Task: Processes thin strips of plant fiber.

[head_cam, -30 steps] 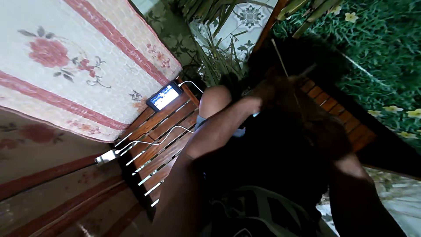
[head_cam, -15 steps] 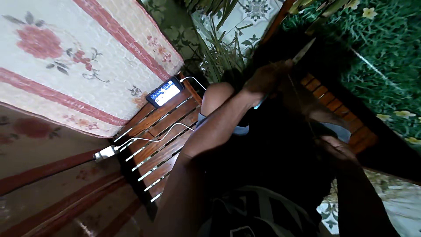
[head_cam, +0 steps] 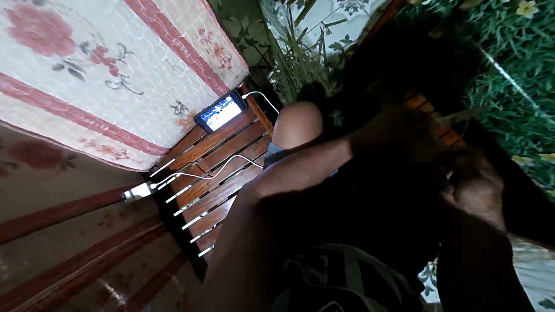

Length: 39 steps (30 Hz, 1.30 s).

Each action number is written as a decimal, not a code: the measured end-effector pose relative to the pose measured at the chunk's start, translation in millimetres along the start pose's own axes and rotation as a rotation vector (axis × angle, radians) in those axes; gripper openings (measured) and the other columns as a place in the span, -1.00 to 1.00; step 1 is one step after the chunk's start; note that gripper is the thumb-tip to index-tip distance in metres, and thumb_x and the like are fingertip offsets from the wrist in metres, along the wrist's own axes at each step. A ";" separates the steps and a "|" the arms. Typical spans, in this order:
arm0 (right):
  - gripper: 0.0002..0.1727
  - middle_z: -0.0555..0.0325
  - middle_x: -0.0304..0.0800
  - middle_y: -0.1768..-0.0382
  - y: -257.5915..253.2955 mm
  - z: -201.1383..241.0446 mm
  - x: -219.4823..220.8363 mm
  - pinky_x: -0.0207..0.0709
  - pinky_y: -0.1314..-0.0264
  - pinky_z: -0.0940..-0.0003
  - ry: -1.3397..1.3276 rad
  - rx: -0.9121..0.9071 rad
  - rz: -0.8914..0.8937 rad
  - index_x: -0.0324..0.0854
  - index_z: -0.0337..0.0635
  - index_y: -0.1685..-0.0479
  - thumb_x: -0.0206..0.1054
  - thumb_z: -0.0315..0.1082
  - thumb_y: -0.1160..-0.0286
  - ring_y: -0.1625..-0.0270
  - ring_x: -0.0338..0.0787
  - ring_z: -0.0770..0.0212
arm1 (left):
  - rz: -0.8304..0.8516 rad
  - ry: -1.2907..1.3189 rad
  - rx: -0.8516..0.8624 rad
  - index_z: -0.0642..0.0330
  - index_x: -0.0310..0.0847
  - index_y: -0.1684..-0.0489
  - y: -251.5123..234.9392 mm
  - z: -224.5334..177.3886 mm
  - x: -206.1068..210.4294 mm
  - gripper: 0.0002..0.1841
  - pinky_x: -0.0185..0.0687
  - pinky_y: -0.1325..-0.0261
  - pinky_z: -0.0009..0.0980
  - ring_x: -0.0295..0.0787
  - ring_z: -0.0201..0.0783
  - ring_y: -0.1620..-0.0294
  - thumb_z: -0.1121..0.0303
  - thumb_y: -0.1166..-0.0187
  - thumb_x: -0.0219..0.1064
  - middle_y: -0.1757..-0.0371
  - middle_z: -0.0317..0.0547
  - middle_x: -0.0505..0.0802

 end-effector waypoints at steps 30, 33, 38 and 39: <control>-0.69 0.54 0.47 0.75 -2.9 1.3 -9.2 0.34 0.77 0.64 0.007 0.030 0.078 0.49 0.16 0.20 -0.15 -0.30 -0.85 0.81 0.37 0.56 | -0.012 -0.664 0.154 0.25 0.74 -0.24 -5.8 16.4 -1.3 -0.61 0.71 -0.22 0.03 0.82 0.02 -0.12 0.26 -0.51 0.50 -0.05 0.11 0.88; -0.69 0.55 0.45 0.76 -2.5 0.4 -10.0 0.35 0.76 0.65 0.005 0.010 0.111 0.50 0.16 0.16 -0.17 -0.28 -0.86 0.80 0.36 0.56 | -0.006 -0.499 0.209 0.30 0.62 -0.41 -8.0 25.4 3.1 -0.47 0.75 -0.20 -0.09 0.83 -0.07 -0.08 0.35 -0.44 0.57 -0.08 0.10 0.86; -0.71 0.52 0.52 0.68 -2.4 2.3 -6.6 0.35 0.75 0.66 0.009 -0.002 0.103 0.50 0.14 0.11 -0.16 -0.26 -0.88 0.78 0.38 0.56 | 0.276 -0.410 0.076 0.20 0.70 -0.25 -15.8 61.7 26.5 -0.55 0.80 -0.05 -0.10 0.85 -0.20 0.10 0.01 -0.69 0.34 0.10 -0.06 0.89; -0.71 0.52 0.53 0.67 -2.0 4.1 -4.0 0.34 0.76 0.67 0.011 -0.003 0.085 0.49 0.15 0.13 -0.16 -0.27 -0.88 0.77 0.38 0.57 | 0.321 -0.365 0.130 0.22 0.68 -0.25 -13.1 62.0 29.5 -0.58 0.78 -0.01 -0.20 0.82 -0.26 0.15 0.05 -0.72 0.31 0.14 -0.08 0.87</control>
Point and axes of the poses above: each hand's wrist, its own y-axis away from the middle knuckle, its own x-axis out of the palm, z = x × y, the point moved 2 cm from there along -y, towards the middle knuckle
